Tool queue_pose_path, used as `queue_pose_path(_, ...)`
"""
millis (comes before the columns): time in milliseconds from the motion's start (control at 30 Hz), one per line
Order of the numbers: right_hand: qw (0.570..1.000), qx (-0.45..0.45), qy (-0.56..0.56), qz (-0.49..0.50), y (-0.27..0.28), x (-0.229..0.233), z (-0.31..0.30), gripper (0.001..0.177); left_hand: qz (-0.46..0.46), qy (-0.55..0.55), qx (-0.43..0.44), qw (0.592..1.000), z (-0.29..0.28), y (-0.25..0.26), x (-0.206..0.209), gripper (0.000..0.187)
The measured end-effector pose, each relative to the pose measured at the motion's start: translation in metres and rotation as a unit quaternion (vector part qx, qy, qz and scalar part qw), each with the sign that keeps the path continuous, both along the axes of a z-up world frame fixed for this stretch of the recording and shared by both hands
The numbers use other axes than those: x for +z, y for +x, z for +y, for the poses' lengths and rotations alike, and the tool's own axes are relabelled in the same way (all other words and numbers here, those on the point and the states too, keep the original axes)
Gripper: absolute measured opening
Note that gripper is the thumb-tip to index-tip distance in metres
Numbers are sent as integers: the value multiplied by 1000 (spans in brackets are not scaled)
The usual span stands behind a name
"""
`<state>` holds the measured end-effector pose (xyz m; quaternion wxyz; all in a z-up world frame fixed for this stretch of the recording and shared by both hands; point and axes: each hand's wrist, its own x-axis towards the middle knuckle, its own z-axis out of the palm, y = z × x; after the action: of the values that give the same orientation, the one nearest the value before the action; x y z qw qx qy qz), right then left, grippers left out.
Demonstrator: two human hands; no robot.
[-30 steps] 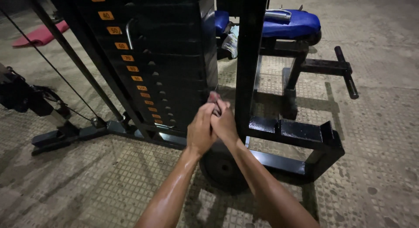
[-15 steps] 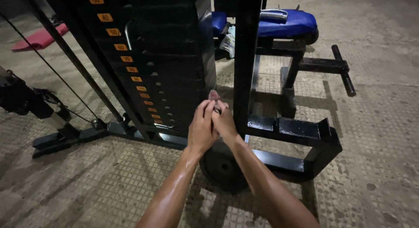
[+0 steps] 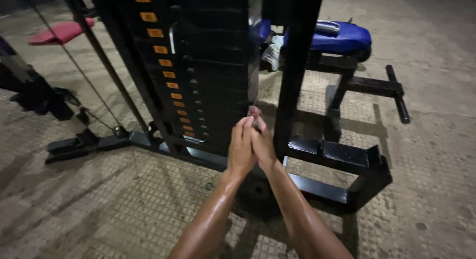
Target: Cleaning a gym machine, a weight plate, and a lifting belt with a cloth.
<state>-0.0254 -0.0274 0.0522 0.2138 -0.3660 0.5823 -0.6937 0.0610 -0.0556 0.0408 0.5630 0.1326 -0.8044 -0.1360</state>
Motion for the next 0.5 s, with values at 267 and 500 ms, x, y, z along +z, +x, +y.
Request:
queue_pose_path(267, 975, 69, -208, 46, -22, -16, -30, 53, 37, -51, 7, 998, -5, 18, 38, 58)
queue_pose_path(500, 976, 174, -30, -126, -39, -42, -23, 55, -122, 54, 16, 991, 5, 4, 22, 73)
